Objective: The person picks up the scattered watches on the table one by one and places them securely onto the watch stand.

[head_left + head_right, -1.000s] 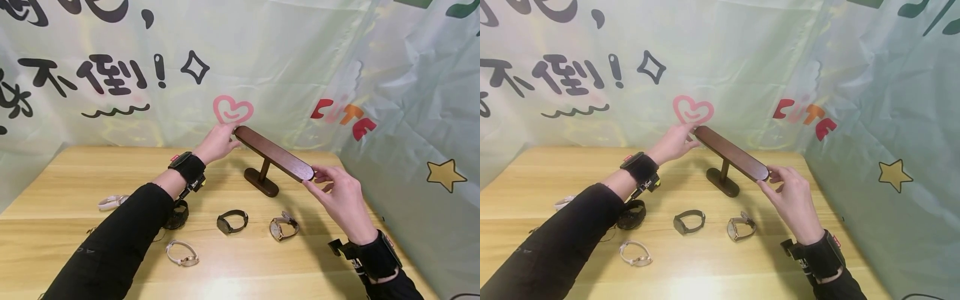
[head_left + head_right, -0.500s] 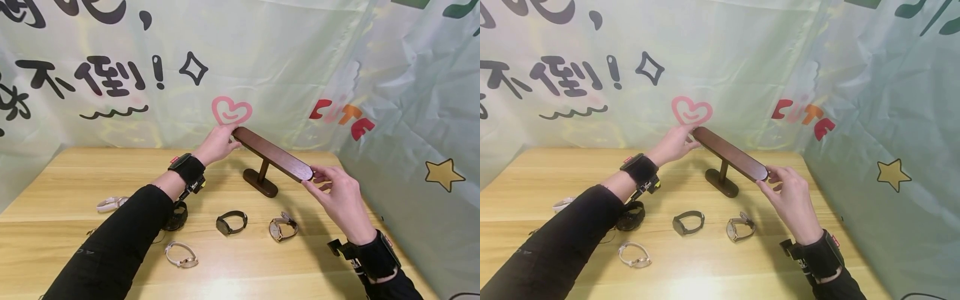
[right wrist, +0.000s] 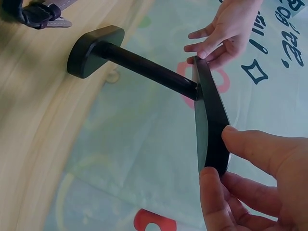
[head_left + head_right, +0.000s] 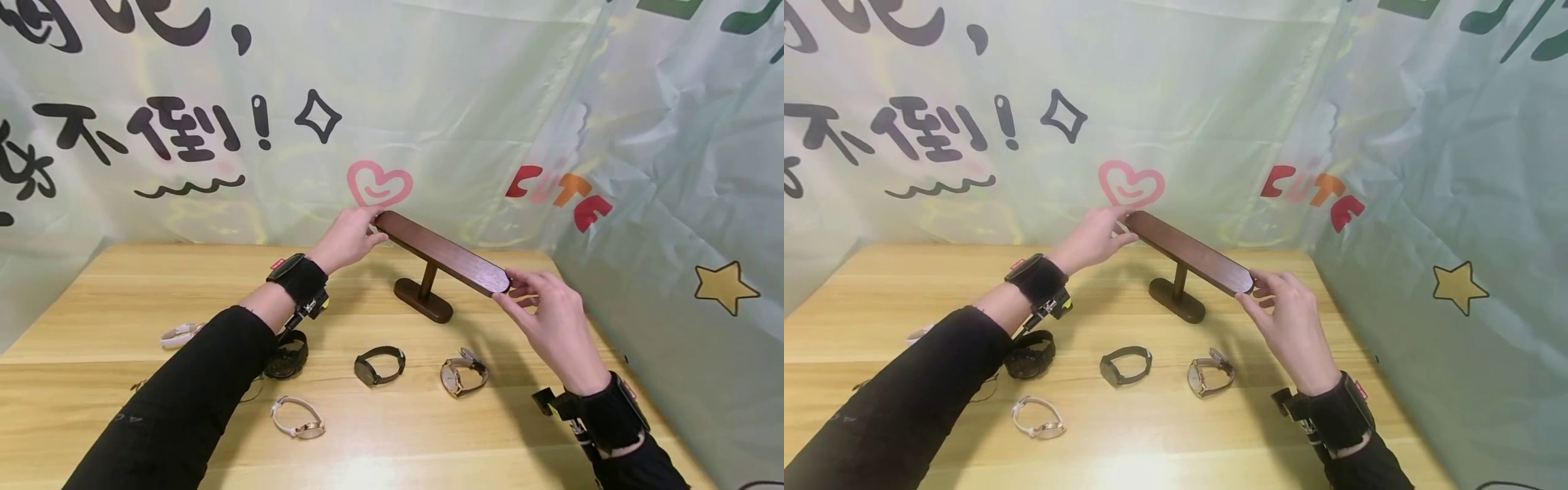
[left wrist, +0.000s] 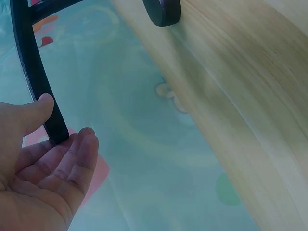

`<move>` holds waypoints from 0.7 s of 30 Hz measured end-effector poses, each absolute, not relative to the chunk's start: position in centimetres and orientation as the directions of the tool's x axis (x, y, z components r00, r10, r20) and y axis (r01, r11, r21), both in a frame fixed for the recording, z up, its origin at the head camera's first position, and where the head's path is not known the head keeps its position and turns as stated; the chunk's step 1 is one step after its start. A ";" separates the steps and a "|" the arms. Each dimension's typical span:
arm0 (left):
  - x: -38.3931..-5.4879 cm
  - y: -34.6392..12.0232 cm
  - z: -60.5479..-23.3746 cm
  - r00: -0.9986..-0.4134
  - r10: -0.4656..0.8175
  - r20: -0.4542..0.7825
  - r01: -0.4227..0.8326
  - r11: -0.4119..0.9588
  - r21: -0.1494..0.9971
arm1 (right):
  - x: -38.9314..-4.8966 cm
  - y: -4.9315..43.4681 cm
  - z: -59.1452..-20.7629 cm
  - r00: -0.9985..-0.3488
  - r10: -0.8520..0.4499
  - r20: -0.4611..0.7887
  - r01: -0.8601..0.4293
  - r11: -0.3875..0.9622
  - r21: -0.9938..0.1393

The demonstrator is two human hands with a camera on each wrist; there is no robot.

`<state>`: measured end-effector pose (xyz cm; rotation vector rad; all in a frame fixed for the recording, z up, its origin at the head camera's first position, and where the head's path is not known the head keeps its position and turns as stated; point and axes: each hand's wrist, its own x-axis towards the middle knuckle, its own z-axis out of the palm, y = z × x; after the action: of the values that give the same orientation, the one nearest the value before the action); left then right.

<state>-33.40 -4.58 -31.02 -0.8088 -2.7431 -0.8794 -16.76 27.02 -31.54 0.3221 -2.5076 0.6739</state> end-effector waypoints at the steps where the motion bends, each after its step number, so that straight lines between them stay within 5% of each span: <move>1: -33.4 -4.7 -31.0 -0.843 0.450 0.296 0.538 0.684 0.492 | -16.8 27.0 -31.6 -0.836 -0.093 0.541 -0.352 0.846 -0.400; 21: -32.1 -8.5 -31.0 -0.872 0.393 0.292 0.490 0.695 0.527 | -18.3 25.3 -31.7 -0.861 -0.130 0.491 -0.369 0.824 -0.429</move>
<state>-32.07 -8.50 -31.00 -0.7203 -2.7453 -0.9212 -18.35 25.27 -31.75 0.3705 -2.5576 0.7278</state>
